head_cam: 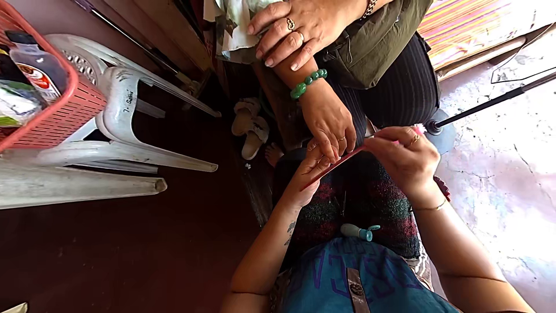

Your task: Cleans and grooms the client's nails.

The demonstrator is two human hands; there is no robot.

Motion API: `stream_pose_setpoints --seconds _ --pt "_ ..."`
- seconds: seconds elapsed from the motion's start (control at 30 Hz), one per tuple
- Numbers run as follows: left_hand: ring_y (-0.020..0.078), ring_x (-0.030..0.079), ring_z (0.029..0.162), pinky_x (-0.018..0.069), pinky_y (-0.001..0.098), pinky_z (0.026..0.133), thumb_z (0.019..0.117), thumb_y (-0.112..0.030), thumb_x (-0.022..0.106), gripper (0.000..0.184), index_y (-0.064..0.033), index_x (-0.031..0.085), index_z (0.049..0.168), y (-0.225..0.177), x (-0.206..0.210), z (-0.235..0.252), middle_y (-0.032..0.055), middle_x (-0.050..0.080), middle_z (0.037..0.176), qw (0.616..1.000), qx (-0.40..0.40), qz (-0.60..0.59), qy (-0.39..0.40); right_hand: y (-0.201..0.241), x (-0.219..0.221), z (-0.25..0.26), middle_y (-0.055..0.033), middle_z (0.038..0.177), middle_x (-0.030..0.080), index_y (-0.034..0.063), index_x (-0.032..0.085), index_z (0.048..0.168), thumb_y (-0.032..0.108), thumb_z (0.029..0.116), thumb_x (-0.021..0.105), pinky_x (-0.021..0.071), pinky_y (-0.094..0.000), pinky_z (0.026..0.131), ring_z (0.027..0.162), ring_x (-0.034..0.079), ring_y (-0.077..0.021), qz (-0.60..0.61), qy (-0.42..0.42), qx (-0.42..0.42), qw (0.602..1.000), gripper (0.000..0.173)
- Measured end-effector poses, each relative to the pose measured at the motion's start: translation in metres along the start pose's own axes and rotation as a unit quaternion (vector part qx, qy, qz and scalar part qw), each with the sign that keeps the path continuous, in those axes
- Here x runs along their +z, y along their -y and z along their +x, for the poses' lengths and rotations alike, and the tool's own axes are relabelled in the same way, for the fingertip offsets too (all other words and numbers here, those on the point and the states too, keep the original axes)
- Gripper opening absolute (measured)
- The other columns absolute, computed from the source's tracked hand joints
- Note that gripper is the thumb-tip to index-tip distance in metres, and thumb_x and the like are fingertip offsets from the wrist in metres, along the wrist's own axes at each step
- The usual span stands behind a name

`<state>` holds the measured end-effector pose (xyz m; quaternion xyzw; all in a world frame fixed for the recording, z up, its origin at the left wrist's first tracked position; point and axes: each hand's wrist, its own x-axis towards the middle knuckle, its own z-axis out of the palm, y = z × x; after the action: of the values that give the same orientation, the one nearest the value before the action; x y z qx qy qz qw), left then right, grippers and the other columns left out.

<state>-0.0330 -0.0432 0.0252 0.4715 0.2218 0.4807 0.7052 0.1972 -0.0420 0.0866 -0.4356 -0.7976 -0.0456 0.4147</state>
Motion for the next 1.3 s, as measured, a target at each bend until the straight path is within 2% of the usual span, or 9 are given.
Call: stream_pose_setpoints --seconds 0.13,0.27,0.4,0.53,0.8,0.9,1.03,1.17,1.3 --pt "0.0119 0.055 0.119 0.0453 0.038 0.106 0.1082 -0.023 0.046 0.022 -0.0177 0.064 0.121 -0.003 0.001 0.001 -0.002 0.061 0.121 1.0 0.001 0.008 0.0 -0.017 0.006 0.004 -0.017 0.104 0.073 0.0035 0.079 0.101 0.011 0.0968 0.07 0.0544 -0.0398 0.087 0.099 0.069 -0.0272 -0.034 -0.05 0.076 0.995 0.012" --pt "0.0075 0.058 0.113 0.0484 0.0312 0.1 0.109 -0.027 0.046 0.023 -0.019 0.065 0.12 -0.004 -0.006 0.003 -0.0042 0.063 0.116 0.999 0.003 0.038 0.024 -0.002 0.015 0.014 -0.0163 0.106 0.073 0.0095 0.078 0.103 0.012 0.0976 0.068 0.0536 -0.0408 0.084 0.099 0.068 -0.0282 0.0 0.019 -0.062 0.998 0.012" --pt "0.0115 0.056 0.117 0.0469 0.0365 0.105 0.1092 -0.023 0.045 0.026 -0.0163 0.062 0.128 -0.007 -0.005 0.002 -0.0008 0.061 0.121 0.999 -0.007 0.038 0.02 -0.032 0.017 0.055 -0.0194 0.112 0.073 0.0046 0.079 0.103 0.013 0.0989 0.069 0.0548 -0.0391 0.095 0.109 0.07 -0.0287 0.007 0.01 -0.031 0.999 0.014" --pt "0.0104 0.055 0.118 0.046 0.0353 0.106 0.1087 -0.021 0.045 0.025 -0.0155 0.062 0.126 -0.008 -0.007 0.003 -0.0016 0.06 0.12 0.999 -0.008 0.04 0.017 -0.015 0.017 0.072 -0.0195 0.113 0.073 0.0063 0.078 0.105 0.005 0.0996 0.061 0.0563 -0.0415 0.092 0.108 0.069 -0.0316 0.06 0.126 -0.151 0.979 0.017" --pt "0.0094 0.055 0.118 0.0473 0.0347 0.105 0.108 -0.024 0.049 0.021 -0.0182 0.067 0.118 -0.007 -0.005 0.003 -0.0037 0.06 0.123 0.999 -0.004 0.046 0.005 0.008 -0.005 0.024 -0.0169 0.098 0.072 0.0059 0.078 0.099 0.012 0.098 0.066 0.057 -0.0424 0.075 0.091 0.07 -0.0294 0.005 0.108 -0.061 0.992 0.014" --pt "0.0108 0.055 0.118 0.0468 0.0369 0.105 0.1078 -0.021 0.048 0.021 -0.0162 0.066 0.117 -0.007 -0.004 0.002 -0.0022 0.059 0.124 0.999 -0.005 0.042 -0.004 -0.016 -0.024 -0.001 -0.0164 0.102 0.072 0.0008 0.077 0.103 0.012 0.0988 0.067 0.0568 -0.0379 0.082 0.093 0.069 -0.0231 0.002 0.062 0.132 0.989 0.016" --pt "0.0131 0.058 0.112 0.047 0.0394 0.105 0.1074 -0.018 0.048 0.021 -0.0151 0.065 0.12 -0.003 -0.001 0.002 -0.0005 0.062 0.115 1.0 0.005 0.021 -0.015 0.01 -0.014 -0.029 0.0018 0.076 0.069 0.0072 0.072 0.103 0.013 0.0967 0.067 0.0526 -0.0217 0.047 0.052 0.058 -0.0028 0.297 0.122 0.347 0.881 0.01" --pt "0.0099 0.061 0.113 0.0499 0.0353 0.103 0.1045 -0.015 0.054 0.02 -0.0175 0.069 0.118 0.0 0.002 0.001 -0.0032 0.067 0.116 0.998 0.006 0.013 -0.054 0.03 0.011 -0.051 0.0076 0.074 0.067 0.0075 0.073 0.102 0.014 0.0983 0.066 0.0423 -0.0137 0.044 0.048 0.05 0.004 0.476 0.289 0.411 0.722 0.01" --pt "0.0126 0.062 0.111 0.0498 0.0373 0.104 0.1057 -0.013 0.051 0.022 -0.0131 0.065 0.123 -0.002 0.002 0.003 0.0005 0.066 0.115 0.999 0.012 0.021 -0.045 0.031 0.015 -0.055 0.006 0.074 0.068 0.0063 0.073 0.101 0.011 0.0982 0.066 0.0422 -0.0141 0.044 0.049 0.05 0.0034 0.498 0.232 0.421 0.722 0.009"
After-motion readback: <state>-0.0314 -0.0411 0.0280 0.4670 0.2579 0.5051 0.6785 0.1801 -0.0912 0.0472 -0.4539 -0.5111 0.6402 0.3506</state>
